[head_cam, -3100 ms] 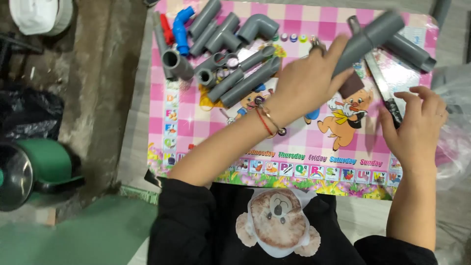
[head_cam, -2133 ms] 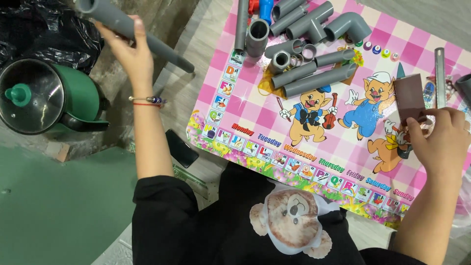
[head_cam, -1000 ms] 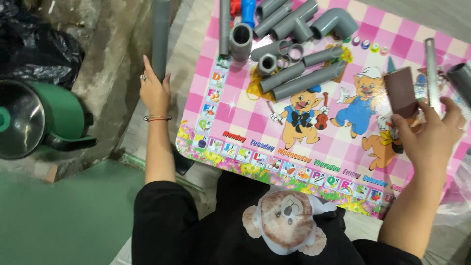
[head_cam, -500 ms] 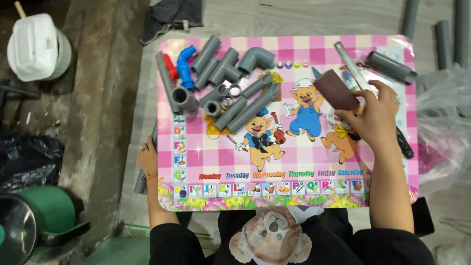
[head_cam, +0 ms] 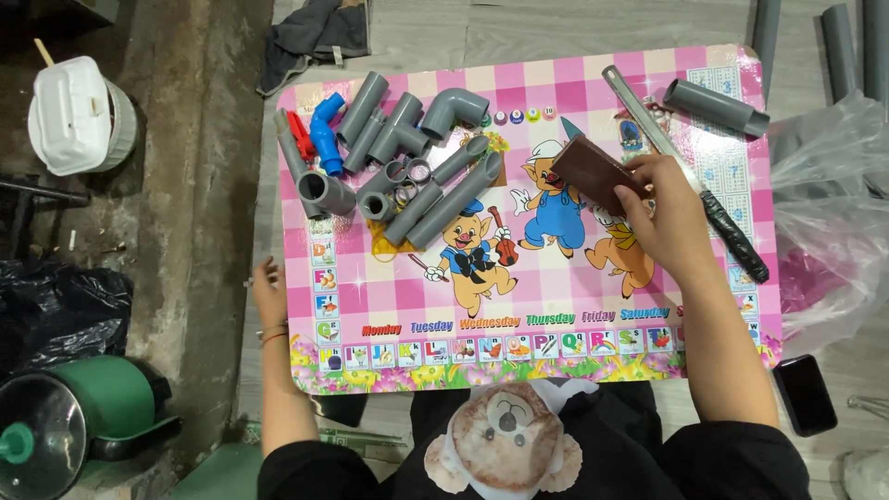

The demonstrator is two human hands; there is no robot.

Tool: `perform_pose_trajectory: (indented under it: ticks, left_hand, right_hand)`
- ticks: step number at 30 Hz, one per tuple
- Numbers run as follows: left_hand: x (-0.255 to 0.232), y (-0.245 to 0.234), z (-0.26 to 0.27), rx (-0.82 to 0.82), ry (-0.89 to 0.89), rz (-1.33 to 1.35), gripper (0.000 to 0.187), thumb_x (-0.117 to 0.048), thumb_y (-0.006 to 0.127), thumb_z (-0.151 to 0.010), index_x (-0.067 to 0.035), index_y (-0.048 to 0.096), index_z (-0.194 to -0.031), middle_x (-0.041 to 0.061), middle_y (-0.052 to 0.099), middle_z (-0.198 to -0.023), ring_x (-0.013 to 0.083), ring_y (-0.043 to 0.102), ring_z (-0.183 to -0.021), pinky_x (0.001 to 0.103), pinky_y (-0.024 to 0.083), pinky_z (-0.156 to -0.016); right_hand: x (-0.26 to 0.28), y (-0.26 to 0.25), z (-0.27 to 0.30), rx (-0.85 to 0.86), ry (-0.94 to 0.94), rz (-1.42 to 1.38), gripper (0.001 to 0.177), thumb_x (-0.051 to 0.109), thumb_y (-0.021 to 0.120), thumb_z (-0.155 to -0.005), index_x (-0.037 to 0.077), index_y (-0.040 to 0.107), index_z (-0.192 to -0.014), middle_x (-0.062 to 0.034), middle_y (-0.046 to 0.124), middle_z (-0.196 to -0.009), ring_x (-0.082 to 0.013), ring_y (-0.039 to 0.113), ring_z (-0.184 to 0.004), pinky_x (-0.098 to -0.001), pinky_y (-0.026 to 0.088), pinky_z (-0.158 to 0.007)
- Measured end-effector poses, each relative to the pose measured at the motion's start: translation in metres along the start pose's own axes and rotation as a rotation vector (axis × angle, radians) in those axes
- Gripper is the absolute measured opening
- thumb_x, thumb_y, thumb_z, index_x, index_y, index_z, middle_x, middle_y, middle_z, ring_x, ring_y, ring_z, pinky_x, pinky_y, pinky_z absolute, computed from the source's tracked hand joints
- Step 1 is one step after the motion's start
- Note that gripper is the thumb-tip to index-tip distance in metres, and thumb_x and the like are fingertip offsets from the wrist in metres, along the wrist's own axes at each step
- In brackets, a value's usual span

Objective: The person smooths the cut edge of a gray PVC pipe using a sanding block. They hold the pipe in one hand and rub the sanding block against the rim repeatedly to remove burrs. Other PVC fittings and a metal file are visible on the table.

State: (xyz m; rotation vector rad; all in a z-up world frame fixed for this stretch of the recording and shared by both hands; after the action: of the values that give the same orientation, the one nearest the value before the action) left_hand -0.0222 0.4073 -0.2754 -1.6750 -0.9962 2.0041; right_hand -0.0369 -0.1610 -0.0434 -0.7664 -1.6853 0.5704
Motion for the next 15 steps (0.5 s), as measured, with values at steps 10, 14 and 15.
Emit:
perform_pose_trajectory:
  ticks: [10, 14, 15]
  left_hand:
    - [-0.294, -0.140, 0.079, -0.139, 0.437, -0.092, 0.022, 0.002, 0.052, -0.093, 0.008, 0.048, -0.114, 0.021, 0.049, -0.103, 0.0371, 0.052, -0.097, 0.040, 0.041, -0.086]
    - [-0.375, -0.081, 0.106, -0.065, 0.727, -0.008, 0.021, -0.006, 0.058, -0.079, 0.000, 0.057, -0.100, 0.016, 0.053, -0.094, 0.0334, 0.050, -0.094, 0.039, 0.036, -0.086]
    - [-0.387, -0.057, 0.109, -0.015, 0.791, 0.029, 0.023, -0.005, 0.066, -0.070, -0.004, 0.061, -0.092, 0.012, 0.058, -0.088, 0.0302, 0.054, -0.089, 0.036, 0.040, -0.082]
  right_hand:
    - [-0.036, 0.029, 0.011, 0.057, 0.517, -1.140, 0.010, 0.011, 0.051, -0.086, 0.010, 0.042, -0.090, 0.0014, 0.043, -0.084, -0.0094, 0.051, -0.068, -0.0204, 0.042, -0.054]
    - [-0.019, 0.020, 0.006, 0.024, 0.512, -1.340, 0.016, 0.015, 0.054, -0.084, 0.012, 0.041, -0.093, -0.0004, 0.051, -0.082, -0.0114, 0.056, -0.062, -0.0214, 0.043, -0.053]
    - [-0.017, 0.017, 0.006, 0.020, 0.507, -1.403, 0.019, 0.016, 0.054, -0.084, 0.014, 0.040, -0.096, 0.0003, 0.054, -0.084, -0.0107, 0.058, -0.063, -0.0199, 0.044, -0.055]
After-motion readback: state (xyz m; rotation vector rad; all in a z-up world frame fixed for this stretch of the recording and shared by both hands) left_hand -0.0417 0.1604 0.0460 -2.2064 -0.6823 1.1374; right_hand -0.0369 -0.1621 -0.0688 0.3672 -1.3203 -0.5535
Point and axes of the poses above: each hand's wrist, its own z-axis away from the middle knuckle, its own y-axis out of the palm, x = y × z, the point moved 3 cm from there along -z, towards the middle knuckle
